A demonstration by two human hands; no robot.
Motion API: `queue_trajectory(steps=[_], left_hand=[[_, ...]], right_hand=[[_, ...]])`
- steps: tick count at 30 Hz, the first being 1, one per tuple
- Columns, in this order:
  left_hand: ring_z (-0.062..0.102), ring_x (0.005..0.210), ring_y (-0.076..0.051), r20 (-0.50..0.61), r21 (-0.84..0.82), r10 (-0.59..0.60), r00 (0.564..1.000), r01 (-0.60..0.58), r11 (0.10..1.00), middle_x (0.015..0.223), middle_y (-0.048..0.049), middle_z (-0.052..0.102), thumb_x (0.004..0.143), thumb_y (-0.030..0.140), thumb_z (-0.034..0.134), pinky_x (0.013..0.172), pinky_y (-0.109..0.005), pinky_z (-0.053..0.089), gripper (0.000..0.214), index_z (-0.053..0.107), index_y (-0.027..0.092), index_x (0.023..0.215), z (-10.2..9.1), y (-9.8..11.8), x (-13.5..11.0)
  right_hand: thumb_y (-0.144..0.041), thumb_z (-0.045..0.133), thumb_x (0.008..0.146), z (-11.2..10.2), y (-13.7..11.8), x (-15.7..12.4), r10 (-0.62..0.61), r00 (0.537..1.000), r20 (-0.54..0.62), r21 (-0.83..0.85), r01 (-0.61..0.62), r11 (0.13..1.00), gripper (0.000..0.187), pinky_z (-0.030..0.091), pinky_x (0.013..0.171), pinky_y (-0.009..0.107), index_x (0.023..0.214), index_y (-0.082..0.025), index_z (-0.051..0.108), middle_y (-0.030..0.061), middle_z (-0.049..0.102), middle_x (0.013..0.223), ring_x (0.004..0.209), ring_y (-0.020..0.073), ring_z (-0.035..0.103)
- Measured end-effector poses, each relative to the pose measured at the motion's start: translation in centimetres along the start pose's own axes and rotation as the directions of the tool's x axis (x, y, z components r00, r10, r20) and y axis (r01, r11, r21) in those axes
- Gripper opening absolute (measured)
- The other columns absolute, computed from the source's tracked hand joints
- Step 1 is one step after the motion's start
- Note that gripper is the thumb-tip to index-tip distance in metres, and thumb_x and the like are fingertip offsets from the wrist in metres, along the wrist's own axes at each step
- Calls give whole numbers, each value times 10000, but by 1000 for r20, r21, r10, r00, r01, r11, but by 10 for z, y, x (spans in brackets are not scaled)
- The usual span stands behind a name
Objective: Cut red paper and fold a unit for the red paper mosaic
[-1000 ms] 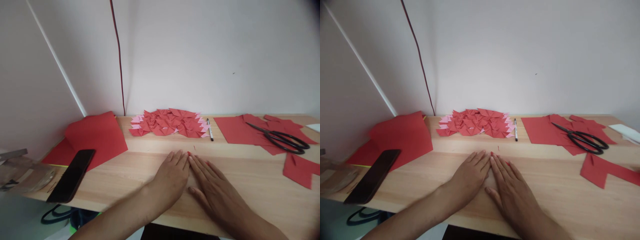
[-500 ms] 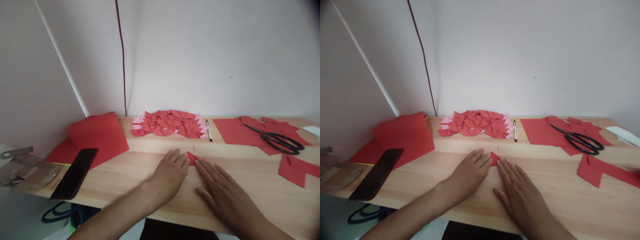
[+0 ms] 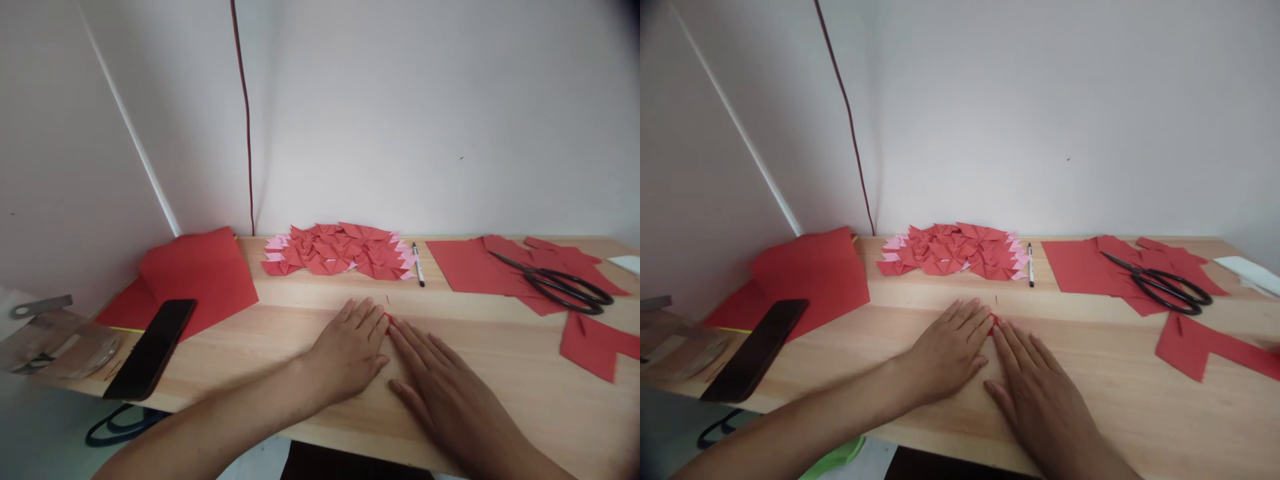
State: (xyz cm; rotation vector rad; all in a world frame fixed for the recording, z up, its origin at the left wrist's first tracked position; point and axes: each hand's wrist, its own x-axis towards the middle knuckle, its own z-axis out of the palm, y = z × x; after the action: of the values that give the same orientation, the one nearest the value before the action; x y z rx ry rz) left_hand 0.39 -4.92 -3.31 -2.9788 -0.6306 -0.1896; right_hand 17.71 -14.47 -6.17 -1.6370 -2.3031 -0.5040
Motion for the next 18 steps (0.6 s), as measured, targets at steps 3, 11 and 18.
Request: queue_trajectory(steps=[3,11,18], left_hand=[[201,1402,-282,-10,-61,-12,1000,11,998,1472,-95,371,946,461,330,1149,-447,165,593,338,102,1418,-3,-6,-1],[104,1413,-356,8,-201,-31,999,32,979,1493,16,342,928,518,345,1090,-635,150,532,322,330,1425,0,-22,-8],[92,1413,-363,5,-225,-39,999,39,974,1502,25,323,925,531,340,1078,-667,129,530,321,351,1423,1,-22,-10]], right_hand=[[-415,481,872,1,3,-2,3,1000,12,11,-3,1000,634,432,991,437,1410,-102,357,154,465,1407,1273,246,469],[-421,452,891,-5,14,-12,-10,999,44,54,8,998,753,431,992,458,1513,-192,96,102,437,1435,1263,258,479],[-456,425,889,-15,22,-24,-10,999,31,6,10,1000,747,458,943,505,1515,-198,108,107,474,1406,1231,303,507]])
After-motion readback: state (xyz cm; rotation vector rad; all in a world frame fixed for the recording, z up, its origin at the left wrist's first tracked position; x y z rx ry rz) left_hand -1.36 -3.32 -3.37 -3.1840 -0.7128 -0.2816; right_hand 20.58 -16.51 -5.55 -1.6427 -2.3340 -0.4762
